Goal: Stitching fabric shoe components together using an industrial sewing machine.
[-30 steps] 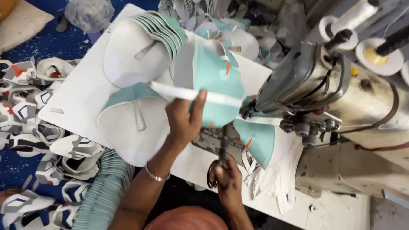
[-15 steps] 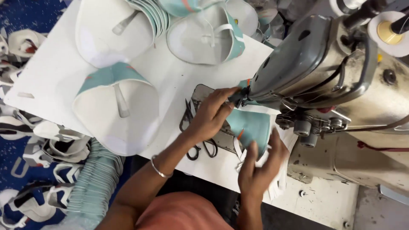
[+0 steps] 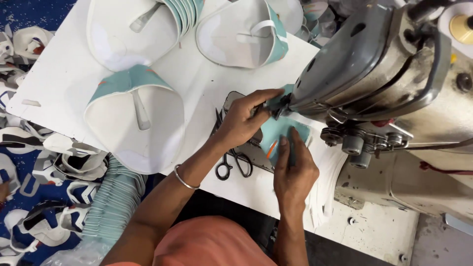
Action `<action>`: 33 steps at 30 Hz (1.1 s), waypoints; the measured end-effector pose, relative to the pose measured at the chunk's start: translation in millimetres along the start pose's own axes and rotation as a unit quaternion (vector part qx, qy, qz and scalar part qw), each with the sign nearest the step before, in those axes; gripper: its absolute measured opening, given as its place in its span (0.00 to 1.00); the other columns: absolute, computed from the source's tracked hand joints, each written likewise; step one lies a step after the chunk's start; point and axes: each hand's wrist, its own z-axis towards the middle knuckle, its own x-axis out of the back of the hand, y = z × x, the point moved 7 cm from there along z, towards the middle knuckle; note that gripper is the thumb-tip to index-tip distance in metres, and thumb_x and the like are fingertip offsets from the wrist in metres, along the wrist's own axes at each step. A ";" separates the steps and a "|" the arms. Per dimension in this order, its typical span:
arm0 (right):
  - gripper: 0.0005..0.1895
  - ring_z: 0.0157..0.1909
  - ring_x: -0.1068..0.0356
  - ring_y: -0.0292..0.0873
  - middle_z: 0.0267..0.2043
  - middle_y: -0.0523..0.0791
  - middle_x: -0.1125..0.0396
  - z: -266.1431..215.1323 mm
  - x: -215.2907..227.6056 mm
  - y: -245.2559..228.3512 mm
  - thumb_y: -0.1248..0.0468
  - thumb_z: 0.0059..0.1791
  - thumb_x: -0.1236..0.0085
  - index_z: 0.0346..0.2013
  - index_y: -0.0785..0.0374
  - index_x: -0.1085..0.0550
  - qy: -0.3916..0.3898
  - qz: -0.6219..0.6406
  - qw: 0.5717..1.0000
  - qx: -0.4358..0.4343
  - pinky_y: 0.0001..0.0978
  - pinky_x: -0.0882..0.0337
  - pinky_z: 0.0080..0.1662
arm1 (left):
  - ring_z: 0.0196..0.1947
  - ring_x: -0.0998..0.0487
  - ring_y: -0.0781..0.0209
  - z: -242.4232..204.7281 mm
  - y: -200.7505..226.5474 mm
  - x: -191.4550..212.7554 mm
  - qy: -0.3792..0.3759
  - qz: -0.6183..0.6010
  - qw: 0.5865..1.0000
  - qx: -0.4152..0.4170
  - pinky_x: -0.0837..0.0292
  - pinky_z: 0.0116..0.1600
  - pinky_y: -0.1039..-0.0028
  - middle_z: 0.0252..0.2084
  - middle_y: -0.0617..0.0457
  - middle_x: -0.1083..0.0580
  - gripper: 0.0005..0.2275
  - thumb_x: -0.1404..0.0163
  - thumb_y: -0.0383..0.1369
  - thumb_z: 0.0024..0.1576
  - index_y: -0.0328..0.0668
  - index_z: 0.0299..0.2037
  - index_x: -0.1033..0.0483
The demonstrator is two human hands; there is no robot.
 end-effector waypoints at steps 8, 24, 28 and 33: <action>0.13 0.33 0.21 0.46 0.38 0.55 0.23 22.5 7.0 8.7 0.64 0.56 0.42 0.54 0.65 0.22 -0.056 -0.039 0.993 0.094 0.36 0.24 0.35 | 0.52 0.24 0.69 39.3 -25.0 4.2 -0.148 -0.039 0.988 -0.005 0.27 0.60 0.73 0.53 0.56 0.23 0.19 0.55 0.18 0.59 0.35 0.60 0.26; 0.30 0.61 0.34 0.58 0.61 0.53 0.36 17.1 -6.1 10.4 0.75 0.45 0.46 0.62 0.56 0.26 -0.043 -0.073 0.968 0.236 0.52 0.33 0.60 | 0.53 0.29 0.52 -36.8 46.4 -5.7 0.078 0.374 0.914 -0.137 0.33 0.60 0.62 0.46 0.51 0.22 0.16 0.40 0.34 0.58 0.40 0.55 0.22; 0.31 0.61 0.35 0.59 0.62 0.54 0.36 19.6 -11.1 24.7 0.74 0.44 0.46 0.63 0.56 0.27 -0.060 -0.083 0.971 0.218 0.53 0.34 0.59 | 0.52 0.29 0.51 -22.6 47.9 -3.2 0.053 0.384 0.916 -0.106 0.35 0.59 0.60 0.44 0.50 0.22 0.16 0.41 0.34 0.57 0.41 0.55 0.21; 0.33 0.61 0.36 0.62 0.65 0.59 0.41 17.9 -21.2 33.9 0.67 0.45 0.39 0.66 0.63 0.31 -0.067 -0.126 0.971 0.191 0.55 0.36 0.56 | 0.57 0.29 0.45 -15.1 35.0 1.9 -0.066 0.346 0.931 -0.097 0.35 0.63 0.56 0.57 0.44 0.26 0.23 0.44 0.37 0.63 0.37 0.67 0.32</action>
